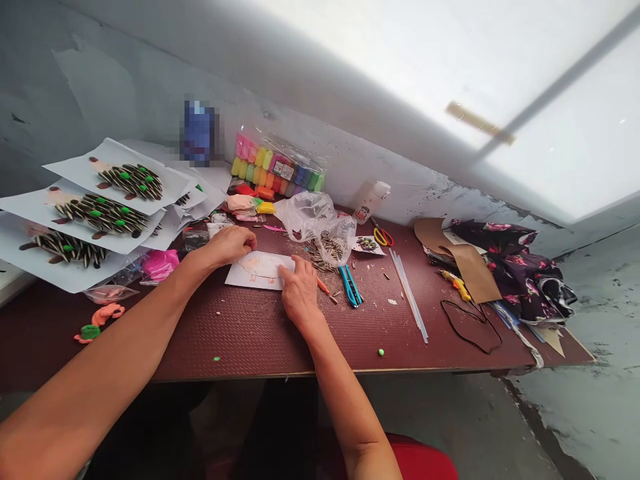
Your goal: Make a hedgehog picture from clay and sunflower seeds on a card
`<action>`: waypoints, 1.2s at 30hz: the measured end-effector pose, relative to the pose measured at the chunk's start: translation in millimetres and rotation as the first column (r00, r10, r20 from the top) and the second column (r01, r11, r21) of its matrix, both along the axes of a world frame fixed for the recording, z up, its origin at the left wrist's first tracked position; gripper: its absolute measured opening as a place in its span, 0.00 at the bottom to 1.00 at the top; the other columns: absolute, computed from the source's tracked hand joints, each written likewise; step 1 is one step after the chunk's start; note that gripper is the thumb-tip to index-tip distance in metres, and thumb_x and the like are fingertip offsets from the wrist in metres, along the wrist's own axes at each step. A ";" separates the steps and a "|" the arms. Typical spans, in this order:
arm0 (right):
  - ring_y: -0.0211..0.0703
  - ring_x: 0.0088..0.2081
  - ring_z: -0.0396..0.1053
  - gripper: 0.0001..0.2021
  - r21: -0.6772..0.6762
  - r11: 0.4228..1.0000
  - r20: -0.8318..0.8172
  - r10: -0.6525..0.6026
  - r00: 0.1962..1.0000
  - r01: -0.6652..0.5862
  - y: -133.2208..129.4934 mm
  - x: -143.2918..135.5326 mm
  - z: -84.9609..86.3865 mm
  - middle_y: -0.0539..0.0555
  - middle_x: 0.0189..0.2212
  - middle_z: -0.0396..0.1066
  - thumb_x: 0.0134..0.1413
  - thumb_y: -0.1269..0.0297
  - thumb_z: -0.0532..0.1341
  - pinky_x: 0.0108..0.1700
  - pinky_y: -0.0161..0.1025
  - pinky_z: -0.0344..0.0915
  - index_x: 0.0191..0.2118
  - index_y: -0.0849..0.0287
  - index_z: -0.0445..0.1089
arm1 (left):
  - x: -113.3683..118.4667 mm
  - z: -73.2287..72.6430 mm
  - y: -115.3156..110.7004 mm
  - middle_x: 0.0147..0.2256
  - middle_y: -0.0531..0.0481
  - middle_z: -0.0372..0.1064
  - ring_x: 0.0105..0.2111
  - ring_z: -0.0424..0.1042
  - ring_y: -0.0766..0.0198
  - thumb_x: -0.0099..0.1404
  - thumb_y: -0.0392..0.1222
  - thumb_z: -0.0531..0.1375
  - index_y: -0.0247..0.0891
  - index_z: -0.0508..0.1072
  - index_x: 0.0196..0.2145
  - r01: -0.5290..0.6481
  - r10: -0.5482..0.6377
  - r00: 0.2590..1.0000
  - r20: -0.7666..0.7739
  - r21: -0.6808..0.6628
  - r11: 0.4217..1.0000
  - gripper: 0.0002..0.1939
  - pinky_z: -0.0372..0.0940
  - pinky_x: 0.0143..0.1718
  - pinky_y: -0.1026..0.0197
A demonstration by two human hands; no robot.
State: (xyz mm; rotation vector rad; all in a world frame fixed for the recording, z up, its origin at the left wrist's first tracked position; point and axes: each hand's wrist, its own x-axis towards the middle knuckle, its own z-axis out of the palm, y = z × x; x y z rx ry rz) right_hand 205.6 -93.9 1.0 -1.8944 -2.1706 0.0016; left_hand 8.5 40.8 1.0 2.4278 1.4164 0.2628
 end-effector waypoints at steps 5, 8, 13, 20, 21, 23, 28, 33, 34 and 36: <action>0.53 0.59 0.62 0.18 0.063 0.997 -0.054 0.038 0.998 -0.034 0.3 4.2 -6.6 0.58 0.59 0.69 0.65 0.74 0.57 0.59 0.51 0.60 0.49 0.49 0.80 | -0.1 -0.4 0.4 0.40 0.45 0.81 0.43 0.77 0.51 0.55 0.35 0.58 0.44 0.83 0.37 -0.014 0.015 1.000 0.014 -0.012 1.000 0.16 0.68 0.43 0.57; 0.51 0.60 0.62 0.20 0.108 0.994 -0.094 0.030 0.995 -0.020 0.1 6.0 -8.1 0.57 0.60 0.69 0.63 0.77 0.55 0.60 0.50 0.61 0.48 0.49 0.81 | 0.5 0.8 -0.1 0.41 0.44 0.81 0.43 0.77 0.51 0.55 0.35 0.57 0.43 0.83 0.38 -0.013 0.013 1.000 -0.009 -0.021 1.000 0.16 0.68 0.42 0.57; 0.54 0.62 0.60 0.20 0.049 0.999 -0.049 0.010 0.999 -0.008 1.9 2.9 -5.7 0.60 0.62 0.66 0.65 0.76 0.55 0.60 0.51 0.61 0.53 0.50 0.79 | -0.1 1.9 -1.1 0.41 0.44 0.81 0.43 0.77 0.51 0.55 0.34 0.57 0.43 0.82 0.38 -0.001 0.001 1.000 0.000 -0.023 1.000 0.17 0.68 0.43 0.57; 0.56 0.64 0.57 0.15 0.035 0.999 -0.030 0.041 0.999 -0.040 4.7 1.2 -6.7 0.58 0.63 0.65 0.67 0.69 0.59 0.62 0.54 0.57 0.52 0.46 0.79 | 3.1 9.9 -6.7 0.49 0.45 0.78 0.50 0.73 0.50 0.58 0.43 0.60 0.42 0.80 0.48 0.121 -0.118 0.986 0.118 -0.015 0.993 0.20 0.65 0.53 0.54; 0.56 0.64 0.57 0.15 0.034 0.999 -0.031 0.038 0.999 -0.037 4.8 1.1 -7.1 0.58 0.63 0.65 0.67 0.68 0.59 0.62 0.54 0.57 0.52 0.46 0.79 | 4.7 12.4 -9.4 0.51 0.46 0.77 0.53 0.71 0.50 0.57 0.46 0.62 0.42 0.79 0.50 0.172 -0.167 0.977 0.133 -0.023 0.985 0.23 0.64 0.56 0.53; 0.57 0.65 0.56 0.15 0.028 0.999 -0.027 0.033 0.999 -0.032 4.6 1.1 -8.1 0.59 0.63 0.64 0.67 0.69 0.59 0.62 0.55 0.56 0.53 0.47 0.78 | 7.9 17.3 -15.8 0.55 0.47 0.74 0.57 0.66 0.46 0.53 0.49 0.65 0.44 0.76 0.55 0.247 -0.240 0.964 0.113 -0.049 0.968 0.30 0.60 0.59 0.49; 0.57 0.65 0.56 0.17 0.029 0.999 -0.034 0.042 0.999 -0.041 3.8 2.9 -11.1 0.58 0.64 0.64 0.67 0.70 0.58 0.63 0.55 0.57 0.54 0.46 0.77 | 11.7 23.8 -28.0 0.60 0.48 0.69 0.61 0.58 0.44 0.50 0.48 0.67 0.47 0.69 0.62 0.336 -0.332 0.942 0.056 -0.098 0.937 0.40 0.54 0.60 0.48; 0.57 0.66 0.55 0.18 0.017 0.999 -0.039 0.040 0.998 -0.040 3.6 3.3 -11.8 0.58 0.64 0.63 0.66 0.70 0.58 0.64 0.55 0.56 0.55 0.45 0.77 | 13.1 25.0 -30.4 0.59 0.47 0.69 0.60 0.59 0.45 0.47 0.45 0.67 0.48 0.69 0.62 0.309 -0.314 0.949 -0.011 -0.148 0.939 0.41 0.53 0.60 0.49; 0.58 0.66 0.54 0.18 0.013 0.999 -0.038 0.038 0.999 -0.037 3.5 3.0 -11.6 0.59 0.65 0.63 0.66 0.71 0.58 0.64 0.56 0.56 0.55 0.46 0.77 | 13.4 25.4 -30.4 0.59 0.47 0.68 0.61 0.58 0.45 0.47 0.45 0.67 0.48 0.68 0.62 0.308 -0.313 0.950 -0.013 -0.154 0.939 0.41 0.53 0.60 0.49; 0.59 0.66 0.55 0.19 0.011 0.999 -0.047 0.036 0.998 -0.036 3.4 3.1 -11.5 0.60 0.65 0.62 0.65 0.72 0.57 0.64 0.57 0.56 0.56 0.48 0.77 | 13.8 25.6 -30.1 0.60 0.47 0.68 0.61 0.58 0.44 0.47 0.44 0.67 0.48 0.68 0.62 0.309 -0.315 0.949 -0.009 -0.167 0.936 0.42 0.53 0.60 0.48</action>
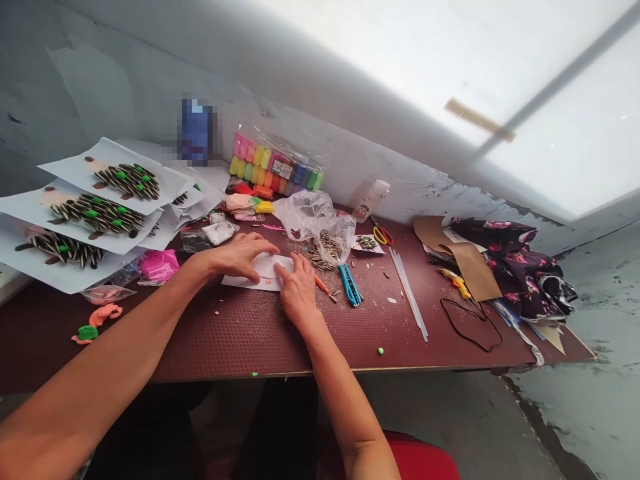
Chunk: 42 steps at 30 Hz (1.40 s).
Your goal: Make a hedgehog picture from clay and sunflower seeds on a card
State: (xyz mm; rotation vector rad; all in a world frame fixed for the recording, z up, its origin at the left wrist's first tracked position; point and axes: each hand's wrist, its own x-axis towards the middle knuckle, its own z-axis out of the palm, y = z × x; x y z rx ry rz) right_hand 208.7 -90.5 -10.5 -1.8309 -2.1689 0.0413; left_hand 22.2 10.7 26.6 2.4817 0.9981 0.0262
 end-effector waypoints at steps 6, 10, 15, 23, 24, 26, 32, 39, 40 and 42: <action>0.54 0.64 0.59 0.24 0.062 0.997 -0.099 -0.041 0.994 0.048 -0.2 5.9 -1.5 0.58 0.64 0.64 0.63 0.78 0.55 0.63 0.53 0.59 0.56 0.47 0.77 | -1.1 -5.2 4.0 0.59 0.47 0.68 0.62 0.58 0.44 0.47 0.47 0.67 0.50 0.68 0.62 -0.002 0.002 1.000 0.002 -0.012 1.000 0.41 0.52 0.61 0.48; 0.54 0.64 0.58 0.21 0.070 0.996 -0.079 -0.046 0.996 0.052 -1.2 6.0 -1.4 0.57 0.63 0.66 0.64 0.76 0.56 0.63 0.54 0.59 0.52 0.46 0.79 | -0.8 -7.2 5.1 0.60 0.46 0.68 0.62 0.58 0.44 0.46 0.47 0.67 0.50 0.68 0.62 0.003 -0.003 1.000 0.004 -0.009 1.000 0.42 0.51 0.62 0.46; 0.57 0.66 0.55 0.18 0.038 0.999 -0.025 -0.021 0.999 0.022 -5.2 1.2 1.6 0.57 0.63 0.66 0.65 0.73 0.58 0.62 0.55 0.57 0.51 0.47 0.80 | 1.0 -4.5 2.6 0.60 0.47 0.68 0.64 0.57 0.42 0.46 0.44 0.67 0.50 0.68 0.62 0.005 -0.005 1.000 -0.019 -0.003 1.000 0.43 0.49 0.62 0.46; 0.59 0.68 0.54 0.18 0.030 0.999 0.014 0.013 1.000 -0.013 -11.9 0.9 6.6 0.59 0.64 0.65 0.64 0.74 0.58 0.64 0.57 0.55 0.52 0.49 0.79 | 0.8 -3.1 0.9 0.62 0.46 0.67 0.65 0.55 0.42 0.48 0.46 0.67 0.48 0.67 0.63 -0.001 0.002 1.000 -0.021 0.008 1.000 0.42 0.49 0.63 0.45; 0.59 0.68 0.55 0.19 0.034 0.999 0.014 0.008 1.000 -0.009 -12.0 0.7 7.0 0.59 0.64 0.65 0.64 0.75 0.58 0.64 0.57 0.55 0.53 0.49 0.78 | 0.8 -3.1 0.8 0.62 0.46 0.68 0.66 0.55 0.42 0.48 0.46 0.67 0.48 0.67 0.63 0.001 -0.001 1.000 -0.020 0.008 1.000 0.42 0.50 0.63 0.45; 0.57 0.68 0.55 0.21 0.052 0.999 0.013 -0.007 1.000 0.006 -11.5 -0.3 7.7 0.59 0.65 0.65 0.64 0.76 0.56 0.65 0.56 0.55 0.54 0.49 0.78 | 1.1 -2.7 0.4 0.61 0.46 0.68 0.66 0.55 0.42 0.49 0.46 0.67 0.48 0.67 0.63 0.005 -0.005 1.000 -0.023 0.008 1.000 0.42 0.50 0.63 0.45; 0.56 0.70 0.52 0.20 -0.006 1.000 0.059 -0.014 0.998 0.014 -5.8 -5.9 12.1 0.56 0.67 0.61 0.66 0.74 0.57 0.66 0.54 0.54 0.56 0.46 0.77 | 2.0 0.0 -1.1 0.62 0.46 0.68 0.66 0.55 0.42 0.49 0.46 0.66 0.48 0.66 0.63 0.010 -0.009 0.999 -0.046 0.014 1.000 0.42 0.50 0.63 0.44; 0.56 0.71 0.48 0.19 -0.120 0.993 0.111 -0.002 0.994 0.015 1.1 -14.9 23.0 0.56 0.70 0.57 0.67 0.71 0.58 0.68 0.54 0.51 0.58 0.47 0.75 | 2.5 2.0 -1.5 0.63 0.47 0.66 0.67 0.54 0.42 0.49 0.46 0.66 0.49 0.65 0.64 0.023 -0.023 0.997 -0.071 0.009 1.000 0.42 0.48 0.64 0.42; 0.56 0.71 0.48 0.19 -0.124 0.992 0.105 0.003 0.994 0.010 2.0 -15.2 23.2 0.55 0.70 0.57 0.67 0.70 0.58 0.68 0.54 0.51 0.58 0.47 0.75 | 2.6 1.9 -1.4 0.63 0.47 0.67 0.66 0.54 0.42 0.49 0.46 0.66 0.49 0.66 0.64 0.024 -0.024 0.997 -0.073 0.010 1.000 0.42 0.48 0.64 0.42; 0.56 0.71 0.49 0.19 -0.130 0.992 0.077 0.004 0.997 0.007 3.6 -14.1 22.2 0.55 0.70 0.57 0.66 0.71 0.57 0.69 0.53 0.50 0.57 0.47 0.76 | 2.7 1.3 -1.1 0.63 0.47 0.67 0.66 0.54 0.42 0.50 0.47 0.66 0.50 0.66 0.63 0.027 -0.026 0.997 -0.072 0.014 1.000 0.42 0.48 0.64 0.41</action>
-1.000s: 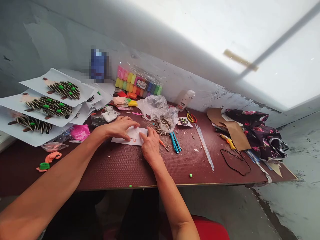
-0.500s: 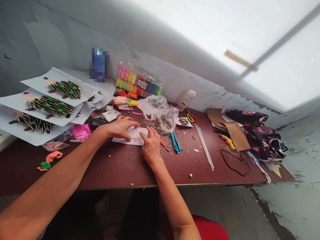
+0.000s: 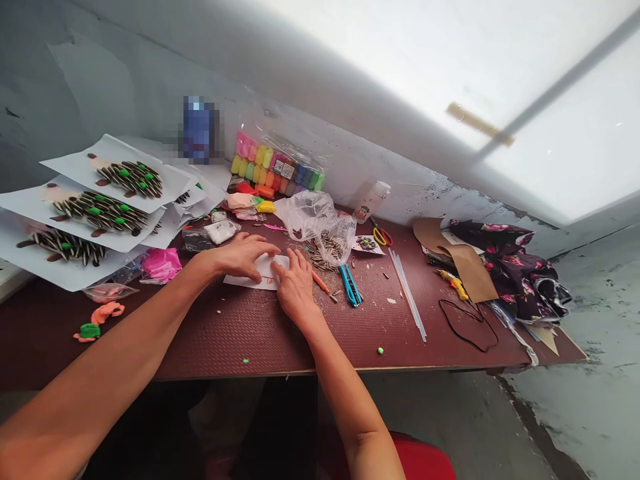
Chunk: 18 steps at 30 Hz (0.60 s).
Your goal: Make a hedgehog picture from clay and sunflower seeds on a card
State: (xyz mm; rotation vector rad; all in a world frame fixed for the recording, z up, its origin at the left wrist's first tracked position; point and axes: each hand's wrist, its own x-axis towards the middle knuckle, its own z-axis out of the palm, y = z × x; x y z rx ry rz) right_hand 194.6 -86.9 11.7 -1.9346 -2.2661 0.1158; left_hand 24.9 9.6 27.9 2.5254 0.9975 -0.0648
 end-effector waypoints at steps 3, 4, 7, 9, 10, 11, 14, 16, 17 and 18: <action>0.52 0.70 0.52 0.22 0.027 0.998 -0.064 -0.049 0.997 0.050 1.3 3.9 -3.1 0.55 0.69 0.59 0.65 0.75 0.55 0.69 0.51 0.50 0.57 0.48 0.76 | -0.1 -1.2 0.7 0.62 0.48 0.67 0.66 0.55 0.42 0.50 0.47 0.66 0.51 0.65 0.63 -0.003 0.003 1.000 0.002 0.003 1.000 0.42 0.48 0.64 0.41; 0.52 0.70 0.52 0.23 0.040 0.997 -0.078 -0.070 0.995 0.073 1.3 5.0 -4.0 0.55 0.69 0.59 0.65 0.76 0.54 0.69 0.51 0.51 0.57 0.48 0.76 | -0.1 -1.7 0.9 0.62 0.48 0.67 0.66 0.55 0.42 0.50 0.47 0.66 0.51 0.65 0.63 -0.005 0.005 1.000 0.002 0.001 1.000 0.42 0.48 0.64 0.41; 0.54 0.71 0.51 0.22 0.038 0.994 -0.066 -0.096 0.993 0.099 0.4 5.9 -5.4 0.55 0.69 0.59 0.65 0.75 0.55 0.69 0.53 0.50 0.56 0.49 0.77 | -0.1 -3.4 1.9 0.63 0.48 0.67 0.67 0.54 0.41 0.49 0.46 0.66 0.50 0.65 0.64 -0.005 0.005 1.000 0.007 -0.004 1.000 0.43 0.48 0.64 0.41; 0.55 0.71 0.50 0.21 0.012 0.996 -0.040 -0.086 0.995 0.087 -0.2 4.9 -5.8 0.56 0.70 0.58 0.66 0.73 0.55 0.69 0.53 0.49 0.56 0.48 0.77 | 0.0 -4.7 2.6 0.64 0.48 0.66 0.67 0.53 0.41 0.49 0.46 0.67 0.50 0.64 0.65 -0.001 0.001 1.000 0.016 -0.003 1.000 0.44 0.47 0.65 0.41; 0.55 0.72 0.49 0.20 0.004 0.997 -0.030 -0.080 0.996 0.080 -0.3 4.5 -6.0 0.55 0.70 0.58 0.67 0.72 0.55 0.69 0.53 0.49 0.57 0.47 0.77 | 0.2 -5.3 2.8 0.64 0.48 0.65 0.67 0.52 0.41 0.49 0.46 0.67 0.50 0.64 0.65 0.002 -0.002 1.000 0.021 0.000 1.000 0.44 0.47 0.65 0.41; 0.55 0.72 0.49 0.20 0.001 0.997 -0.026 -0.076 0.997 0.076 -0.3 4.5 -6.4 0.54 0.70 0.58 0.67 0.72 0.55 0.69 0.54 0.49 0.57 0.47 0.77 | 0.3 -5.8 3.0 0.64 0.48 0.65 0.68 0.52 0.41 0.49 0.45 0.67 0.51 0.64 0.65 0.005 -0.005 1.000 0.025 0.004 1.000 0.44 0.46 0.65 0.41; 0.53 0.71 0.50 0.22 0.020 0.997 -0.046 -0.076 0.996 0.077 -1.1 7.1 -8.1 0.53 0.69 0.60 0.65 0.73 0.55 0.68 0.53 0.50 0.58 0.45 0.75 | 1.1 -6.6 2.9 0.64 0.48 0.65 0.67 0.53 0.42 0.49 0.44 0.66 0.52 0.63 0.65 0.018 -0.019 0.999 0.034 0.011 1.000 0.45 0.46 0.65 0.41; 0.52 0.70 0.51 0.24 0.051 0.995 -0.069 -0.078 0.995 0.082 -3.2 9.8 -9.0 0.53 0.68 0.61 0.64 0.75 0.55 0.68 0.52 0.51 0.59 0.45 0.75 | 1.4 -6.3 2.4 0.63 0.48 0.66 0.67 0.53 0.43 0.49 0.43 0.66 0.51 0.64 0.65 0.023 -0.024 0.999 0.036 0.004 1.000 0.44 0.47 0.65 0.42; 0.52 0.70 0.51 0.25 0.068 0.994 -0.073 -0.079 0.994 0.084 -4.9 10.9 -9.0 0.53 0.68 0.61 0.64 0.76 0.55 0.68 0.52 0.52 0.59 0.45 0.75 | 1.5 -5.9 2.1 0.62 0.48 0.67 0.67 0.54 0.43 0.49 0.43 0.66 0.50 0.64 0.65 0.022 -0.022 0.999 0.037 -0.002 1.000 0.44 0.47 0.65 0.42; 0.52 0.70 0.51 0.25 0.079 0.993 -0.069 -0.078 0.995 0.084 -6.9 11.4 -8.8 0.53 0.68 0.61 0.64 0.76 0.55 0.68 0.52 0.52 0.58 0.45 0.75 | 1.5 -5.4 1.8 0.62 0.48 0.68 0.67 0.54 0.42 0.49 0.43 0.66 0.50 0.64 0.65 0.021 -0.021 0.999 0.036 -0.007 1.000 0.44 0.48 0.65 0.42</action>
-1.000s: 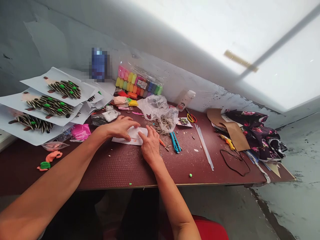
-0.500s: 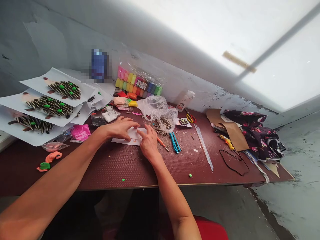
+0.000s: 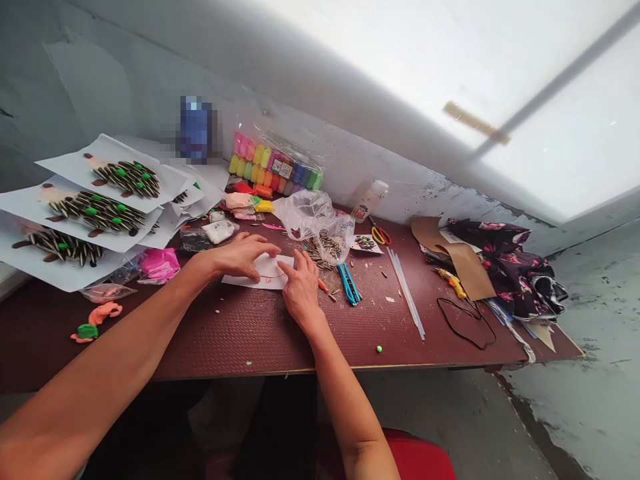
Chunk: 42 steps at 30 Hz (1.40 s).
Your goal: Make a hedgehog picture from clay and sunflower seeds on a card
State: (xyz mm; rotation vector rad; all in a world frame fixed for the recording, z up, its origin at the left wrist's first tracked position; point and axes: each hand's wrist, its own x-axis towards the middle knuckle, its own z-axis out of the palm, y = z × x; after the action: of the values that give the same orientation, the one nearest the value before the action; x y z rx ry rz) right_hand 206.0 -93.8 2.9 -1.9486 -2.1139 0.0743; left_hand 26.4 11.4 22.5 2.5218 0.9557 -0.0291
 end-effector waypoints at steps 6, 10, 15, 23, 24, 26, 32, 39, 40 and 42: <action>0.57 0.72 0.48 0.22 -0.046 0.999 0.097 0.030 0.995 -0.026 -13.1 -6.0 4.7 0.56 0.70 0.59 0.65 0.74 0.56 0.67 0.56 0.51 0.58 0.46 0.76 | -1.3 2.5 -1.5 0.64 0.48 0.66 0.67 0.54 0.43 0.50 0.44 0.65 0.49 0.63 0.65 -0.009 0.009 1.000 -0.018 0.003 1.000 0.44 0.48 0.64 0.43; 0.56 0.72 0.49 0.23 -0.042 0.998 0.086 0.050 0.995 -0.047 -16.6 -6.2 4.0 0.55 0.69 0.60 0.64 0.75 0.56 0.67 0.55 0.51 0.57 0.46 0.76 | -1.6 1.4 -1.2 0.63 0.48 0.66 0.66 0.54 0.43 0.50 0.44 0.65 0.50 0.63 0.66 -0.007 0.007 1.000 -0.010 -0.001 1.000 0.44 0.49 0.64 0.43; 0.52 0.71 0.51 0.26 0.005 1.000 0.038 -0.028 0.999 0.028 -13.2 -1.5 1.4 0.55 0.69 0.60 0.63 0.78 0.54 0.67 0.52 0.52 0.59 0.48 0.75 | -0.6 -0.3 -0.1 0.64 0.48 0.65 0.66 0.55 0.43 0.49 0.43 0.66 0.51 0.63 0.66 -0.008 0.008 1.000 -0.002 -0.017 1.000 0.45 0.49 0.64 0.43; 0.58 0.72 0.48 0.21 -0.109 0.993 0.144 -0.020 0.989 0.036 -6.6 -3.0 14.9 0.58 0.71 0.56 0.69 0.71 0.53 0.67 0.54 0.50 0.60 0.48 0.74 | -1.8 0.3 1.2 0.64 0.47 0.66 0.64 0.57 0.42 0.49 0.47 0.67 0.51 0.63 0.66 -0.028 0.028 1.000 -0.003 -0.013 1.000 0.45 0.51 0.64 0.43; 0.58 0.72 0.48 0.21 -0.108 0.993 0.154 -0.022 0.988 0.039 -6.4 -3.0 16.3 0.58 0.71 0.55 0.69 0.71 0.52 0.67 0.54 0.50 0.60 0.48 0.74 | -2.0 0.4 1.4 0.64 0.47 0.66 0.64 0.57 0.43 0.49 0.47 0.67 0.51 0.63 0.66 -0.027 0.027 1.000 -0.001 -0.012 1.000 0.45 0.51 0.64 0.43; 0.57 0.72 0.48 0.22 -0.102 0.994 0.168 -0.022 0.986 0.040 -5.5 -3.0 17.7 0.57 0.72 0.54 0.69 0.71 0.53 0.67 0.54 0.50 0.61 0.47 0.73 | -2.3 0.5 1.5 0.64 0.48 0.65 0.64 0.57 0.43 0.49 0.47 0.67 0.51 0.63 0.66 -0.024 0.024 1.000 0.001 -0.006 1.000 0.45 0.52 0.63 0.44; 0.57 0.72 0.47 0.21 -0.140 0.990 0.170 0.010 0.985 0.014 0.1 -5.9 19.6 0.56 0.72 0.54 0.70 0.70 0.53 0.67 0.55 0.49 0.60 0.46 0.74 | -2.7 1.0 1.4 0.62 0.48 0.67 0.63 0.57 0.42 0.49 0.48 0.67 0.51 0.64 0.65 -0.026 0.026 1.000 -0.007 -0.002 1.000 0.44 0.51 0.63 0.43; 0.56 0.73 0.46 0.23 -0.160 0.987 0.161 0.024 0.987 0.002 5.8 -11.2 23.5 0.56 0.72 0.53 0.69 0.70 0.53 0.68 0.53 0.48 0.64 0.44 0.70 | -3.0 2.2 -0.2 0.61 0.47 0.68 0.61 0.59 0.43 0.50 0.49 0.66 0.49 0.64 0.64 -0.037 0.037 0.999 -0.011 0.003 0.999 0.43 0.53 0.61 0.45; 0.56 0.73 0.46 0.23 -0.170 0.985 0.163 0.033 0.986 -0.005 6.4 -11.6 23.4 0.55 0.72 0.53 0.69 0.69 0.54 0.68 0.53 0.48 0.64 0.44 0.70 | -3.0 2.4 -0.5 0.61 0.47 0.68 0.61 0.59 0.44 0.50 0.48 0.66 0.48 0.65 0.64 -0.036 0.036 0.999 -0.010 0.003 0.999 0.43 0.53 0.61 0.45; 0.57 0.73 0.46 0.22 -0.178 0.984 0.165 0.046 0.985 -0.016 7.1 -11.6 23.2 0.55 0.72 0.54 0.69 0.68 0.54 0.68 0.54 0.48 0.62 0.44 0.72 | -3.1 3.0 -0.8 0.61 0.47 0.68 0.60 0.59 0.44 0.50 0.48 0.66 0.49 0.65 0.63 -0.033 0.033 0.999 -0.011 0.000 0.999 0.42 0.54 0.61 0.45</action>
State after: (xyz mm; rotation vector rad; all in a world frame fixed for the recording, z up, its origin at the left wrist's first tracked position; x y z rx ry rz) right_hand 194.4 -86.8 26.1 -2.0884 -2.3169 0.1100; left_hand 23.3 10.6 25.4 2.5071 1.0019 -0.0326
